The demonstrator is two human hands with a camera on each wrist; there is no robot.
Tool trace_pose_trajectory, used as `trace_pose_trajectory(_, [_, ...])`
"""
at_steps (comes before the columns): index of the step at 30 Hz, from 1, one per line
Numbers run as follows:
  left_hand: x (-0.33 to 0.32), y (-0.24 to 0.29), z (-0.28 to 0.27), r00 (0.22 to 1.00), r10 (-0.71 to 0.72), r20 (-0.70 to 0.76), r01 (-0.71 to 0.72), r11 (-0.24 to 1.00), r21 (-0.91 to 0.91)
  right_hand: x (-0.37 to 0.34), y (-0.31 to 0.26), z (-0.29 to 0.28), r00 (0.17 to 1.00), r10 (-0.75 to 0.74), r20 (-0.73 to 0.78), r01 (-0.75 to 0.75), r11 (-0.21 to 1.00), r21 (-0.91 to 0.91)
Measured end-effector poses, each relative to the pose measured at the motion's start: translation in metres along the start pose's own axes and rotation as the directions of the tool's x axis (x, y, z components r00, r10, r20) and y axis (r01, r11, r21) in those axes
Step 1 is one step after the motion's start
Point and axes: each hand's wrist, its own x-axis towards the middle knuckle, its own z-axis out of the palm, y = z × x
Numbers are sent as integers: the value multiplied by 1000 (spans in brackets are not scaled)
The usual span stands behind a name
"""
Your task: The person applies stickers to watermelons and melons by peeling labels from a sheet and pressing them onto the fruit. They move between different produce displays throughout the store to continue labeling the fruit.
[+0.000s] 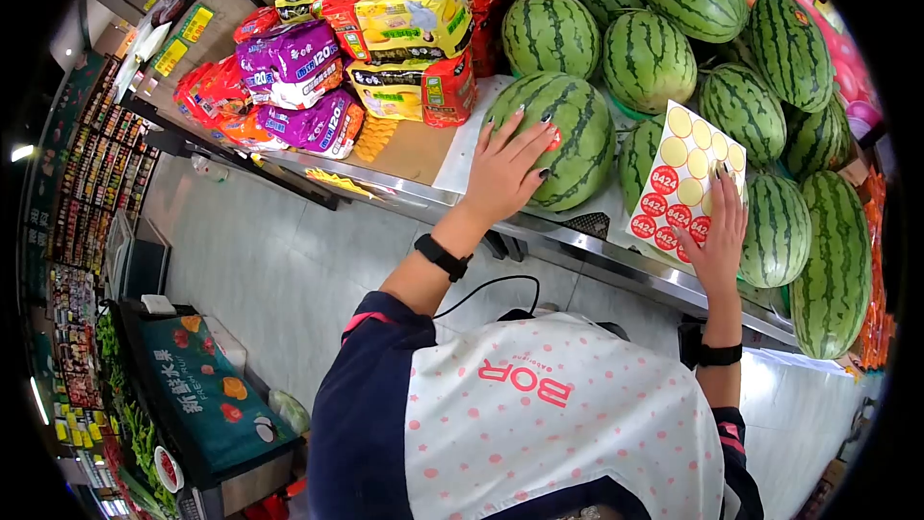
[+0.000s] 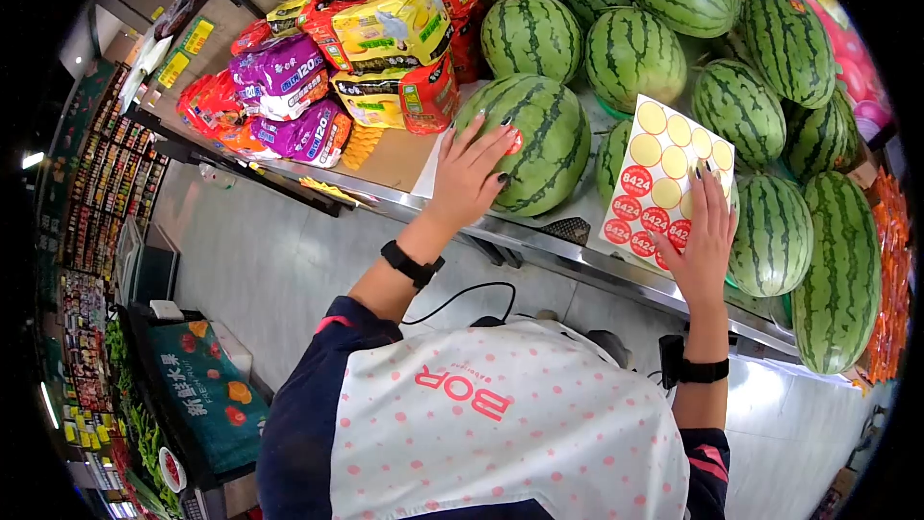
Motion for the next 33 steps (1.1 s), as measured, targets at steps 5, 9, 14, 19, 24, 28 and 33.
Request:
trace_pose_trajectory(5, [21, -18, -7, 1000, -22, 1, 22, 988, -150, -1, 1, 1, 1000, 5, 0, -5, 1000, 4])
trace_pose_trajectory(9, [75, 3, 4, 999, -27, 38, 31, 995, -93, 0, 1, 2, 1000, -9, -12, 8, 1000, -19])
trace_pose_trajectory(14, [85, 5, 19, 968, -38, 249, 3, 990, 139, 0, 1, 2, 1000, 14, -12, -14, 1000, -5])
trace_pose_trajectory(19, [94, -27, 23, 967, -161, 200, 228, 893, -387, -3, -4, 4, 998, 46, -42, -46, 999, -3])
trace_pose_trajectory(24, [91, -22, 1, 956, -289, 50, 290, 907, -306, -2, 2, 1, 999, 0, -34, 1, 1000, 17])
trace_pose_trajectory(28, [93, 7, -3, 996, 13, 85, -20, 996, 84, -1, 4, 2, 1000, -10, -27, 11, 1000, 23])
trace_pose_trajectory(33, [89, 6, 14, 987, 0, 162, -11, 998, 64, -3, 1, 0, 999, 33, -21, -33, 999, 9])
